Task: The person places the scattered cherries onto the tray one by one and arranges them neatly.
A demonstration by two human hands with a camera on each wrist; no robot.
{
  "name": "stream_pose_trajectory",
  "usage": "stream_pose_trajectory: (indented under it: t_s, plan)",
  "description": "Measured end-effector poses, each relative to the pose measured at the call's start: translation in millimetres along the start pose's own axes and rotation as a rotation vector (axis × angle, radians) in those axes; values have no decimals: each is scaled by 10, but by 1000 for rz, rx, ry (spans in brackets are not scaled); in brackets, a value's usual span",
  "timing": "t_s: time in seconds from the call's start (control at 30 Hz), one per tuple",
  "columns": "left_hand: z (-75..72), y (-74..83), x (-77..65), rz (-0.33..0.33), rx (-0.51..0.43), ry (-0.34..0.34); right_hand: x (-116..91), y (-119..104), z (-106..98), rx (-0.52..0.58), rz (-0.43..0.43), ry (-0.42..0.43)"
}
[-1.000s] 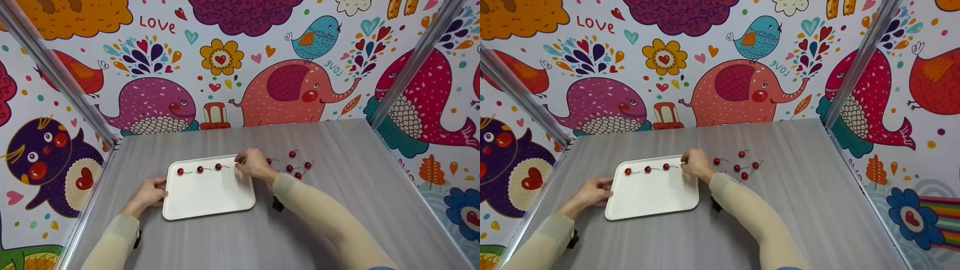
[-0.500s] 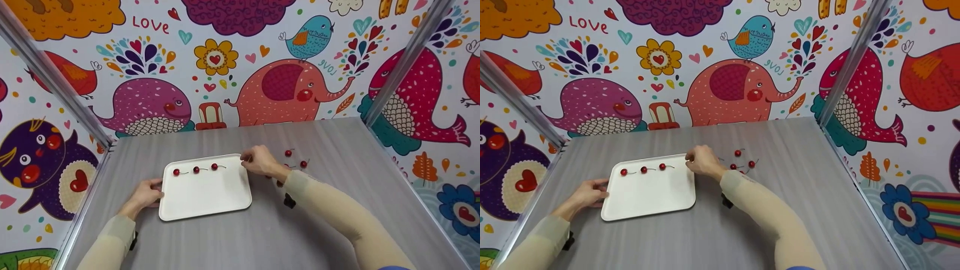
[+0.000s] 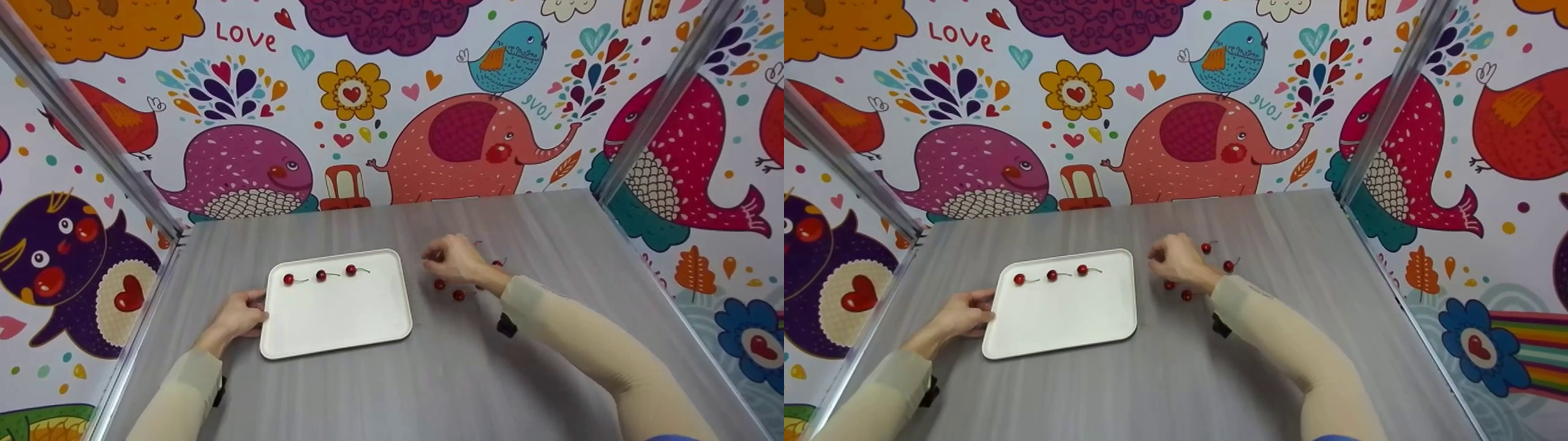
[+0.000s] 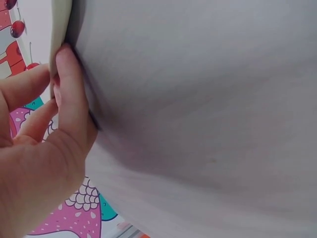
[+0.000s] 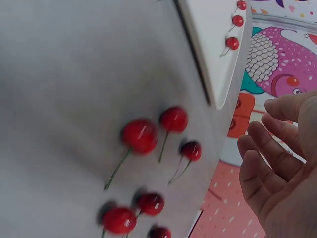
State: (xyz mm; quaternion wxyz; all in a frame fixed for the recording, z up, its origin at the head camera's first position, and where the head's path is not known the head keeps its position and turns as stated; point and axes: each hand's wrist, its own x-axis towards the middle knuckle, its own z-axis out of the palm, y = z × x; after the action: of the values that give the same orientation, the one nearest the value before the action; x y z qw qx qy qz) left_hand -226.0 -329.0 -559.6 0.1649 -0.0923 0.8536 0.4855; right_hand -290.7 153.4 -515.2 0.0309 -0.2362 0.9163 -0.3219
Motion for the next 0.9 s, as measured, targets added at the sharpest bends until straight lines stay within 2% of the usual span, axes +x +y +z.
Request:
stream_pose_trajectory:
  t_s: [0.4,0.67,0.9]
  plan:
    - [0,-11,1,-2,15,15,-297,356,-283,-23,-9,-29]
    - [27,-10,19,2,-22,15,-645,796,-454,-93,31,31]
    - [24,-9,11,2,-12,16,-783,1019,-502,-133,48,24]
